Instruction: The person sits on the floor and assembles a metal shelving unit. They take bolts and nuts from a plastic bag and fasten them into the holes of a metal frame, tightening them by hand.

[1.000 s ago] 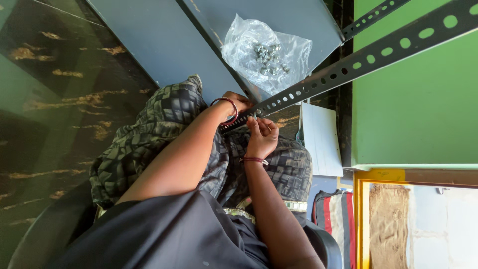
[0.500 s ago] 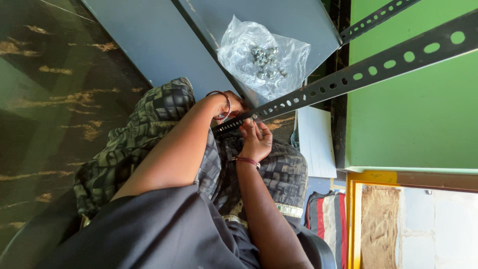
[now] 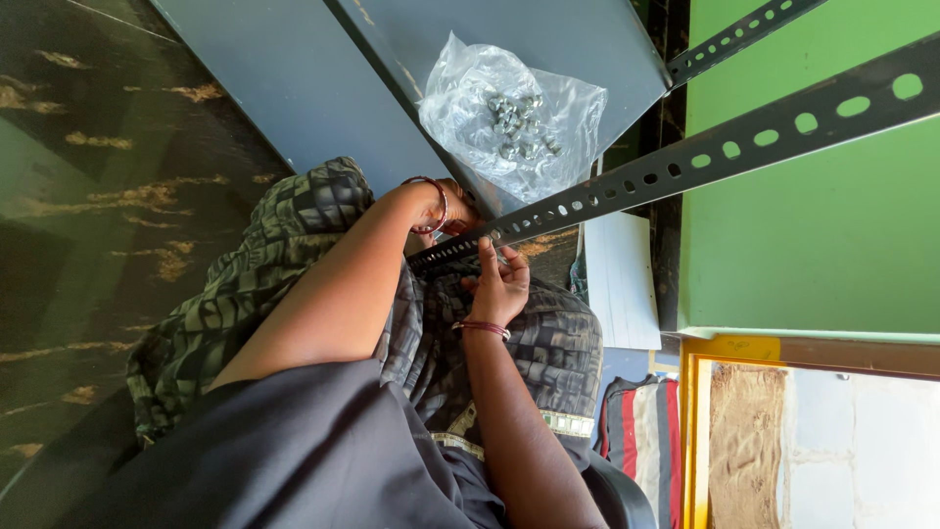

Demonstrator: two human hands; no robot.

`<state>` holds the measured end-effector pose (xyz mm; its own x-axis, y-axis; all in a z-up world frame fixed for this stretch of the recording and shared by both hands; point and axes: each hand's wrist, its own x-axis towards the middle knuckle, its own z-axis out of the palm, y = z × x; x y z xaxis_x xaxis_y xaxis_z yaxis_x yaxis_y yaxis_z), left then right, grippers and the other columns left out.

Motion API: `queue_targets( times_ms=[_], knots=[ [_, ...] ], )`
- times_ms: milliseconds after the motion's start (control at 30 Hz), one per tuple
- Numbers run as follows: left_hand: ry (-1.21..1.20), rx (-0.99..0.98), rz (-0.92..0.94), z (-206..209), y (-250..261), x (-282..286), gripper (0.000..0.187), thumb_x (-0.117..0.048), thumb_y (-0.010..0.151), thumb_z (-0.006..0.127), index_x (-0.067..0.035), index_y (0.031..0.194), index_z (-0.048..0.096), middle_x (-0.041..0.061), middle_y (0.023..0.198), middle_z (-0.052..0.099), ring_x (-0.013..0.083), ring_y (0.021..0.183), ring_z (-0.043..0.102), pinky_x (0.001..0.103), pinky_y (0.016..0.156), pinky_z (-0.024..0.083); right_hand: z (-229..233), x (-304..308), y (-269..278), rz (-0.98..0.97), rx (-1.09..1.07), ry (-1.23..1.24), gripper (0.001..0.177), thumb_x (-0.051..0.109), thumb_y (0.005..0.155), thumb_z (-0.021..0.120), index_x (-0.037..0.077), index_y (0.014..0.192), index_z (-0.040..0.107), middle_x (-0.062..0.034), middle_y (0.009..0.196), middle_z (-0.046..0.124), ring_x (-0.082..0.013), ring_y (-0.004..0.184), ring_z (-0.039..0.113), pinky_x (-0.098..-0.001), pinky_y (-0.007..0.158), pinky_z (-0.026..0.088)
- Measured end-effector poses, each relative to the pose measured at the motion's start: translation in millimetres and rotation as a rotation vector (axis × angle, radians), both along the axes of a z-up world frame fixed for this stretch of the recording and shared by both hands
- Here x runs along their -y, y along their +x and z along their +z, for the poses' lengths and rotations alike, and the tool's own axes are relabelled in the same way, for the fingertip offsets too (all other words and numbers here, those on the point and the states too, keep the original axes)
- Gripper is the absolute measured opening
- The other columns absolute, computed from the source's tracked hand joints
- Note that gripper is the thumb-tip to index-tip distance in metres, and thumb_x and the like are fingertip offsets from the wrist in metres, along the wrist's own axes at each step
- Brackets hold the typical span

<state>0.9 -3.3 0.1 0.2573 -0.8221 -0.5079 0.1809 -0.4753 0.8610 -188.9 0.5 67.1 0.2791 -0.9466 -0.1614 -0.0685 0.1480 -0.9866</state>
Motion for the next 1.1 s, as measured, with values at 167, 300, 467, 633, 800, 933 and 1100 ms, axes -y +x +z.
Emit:
queue_targets(
  times_ms=[167,300,467,633,800,933,1100],
  knots=[
    [0.064,0.11,-0.088,6,-2,5,0.026,-0.025,0.079,0.083,-0.006,0.093,0.074,0.004,0.089,0.075,0.0132,0.076,0.065,0.031,0.066,0.053,-9,5,-1,0.023,0.061,-0.044,0.045,0.021,0.079,0.089,0.004,0.109,0.061,0.0021,0.077,0.061,-0.0047,0.061,0.057,-0.0214,0.047,0.05],
    [0.074,0.056,-0.005,9,-6,4,0.028,-0.024,0.076,0.085,-0.007,0.096,0.074,0.004,0.093,0.076,0.0147,0.079,0.068,0.032,0.067,0.055,-11,7,-1,0.015,0.055,-0.035,0.047,0.019,0.079,0.088,0.004,0.113,0.059,0.0015,0.077,0.061,-0.0055,0.061,0.056,-0.0214,0.046,0.05],
    [0.119,-0.063,0.053,13,-10,2,0.029,-0.019,0.073,0.084,-0.005,0.097,0.075,0.005,0.093,0.075,0.0172,0.08,0.067,0.039,0.064,0.053,-10,9,0,0.032,0.095,-0.022,0.05,0.018,0.079,0.089,0.003,0.115,0.059,0.0014,0.079,0.06,-0.006,0.061,0.056,-0.0212,0.047,0.048],
    [0.084,0.147,-0.07,10,-5,5,0.03,-0.026,0.081,0.084,-0.002,0.098,0.076,0.005,0.095,0.076,0.0151,0.081,0.063,0.036,0.067,0.051,-9,10,0,0.04,0.132,-0.034,0.05,0.016,0.078,0.089,0.005,0.115,0.057,0.0009,0.081,0.061,-0.006,0.061,0.056,-0.0213,0.048,0.048],
    [0.101,-0.021,-0.012,52,-6,-23,0.028,-0.025,0.078,0.079,-0.008,0.1,0.075,0.002,0.094,0.075,0.0145,0.082,0.068,0.04,0.068,0.057,-22,12,-2,0.034,0.175,-0.118,0.043,0.015,0.081,0.088,0.007,0.106,0.055,0.0025,0.081,0.058,-0.0049,0.061,0.054,-0.0208,0.048,0.047],
    [0.104,0.075,0.007,67,-10,-31,0.029,-0.025,0.08,0.079,-0.007,0.101,0.073,0.003,0.094,0.073,0.0154,0.081,0.067,0.039,0.066,0.058,-35,14,0,0.02,0.161,-0.131,0.035,0.016,0.084,0.088,0.007,0.099,0.057,0.0032,0.077,0.055,-0.0046,0.06,0.052,-0.0208,0.048,0.048],
    [0.052,0.035,0.006,55,-9,-30,0.022,-0.021,0.082,0.075,-0.004,0.096,0.073,0.005,0.085,0.069,0.0152,0.071,0.061,0.034,0.06,0.051,-37,12,2,0.031,0.165,-0.091,0.03,0.018,0.085,0.086,0.007,0.096,0.06,0.0023,0.075,0.061,-0.0038,0.059,0.054,-0.0197,0.048,0.047]
  ],
)
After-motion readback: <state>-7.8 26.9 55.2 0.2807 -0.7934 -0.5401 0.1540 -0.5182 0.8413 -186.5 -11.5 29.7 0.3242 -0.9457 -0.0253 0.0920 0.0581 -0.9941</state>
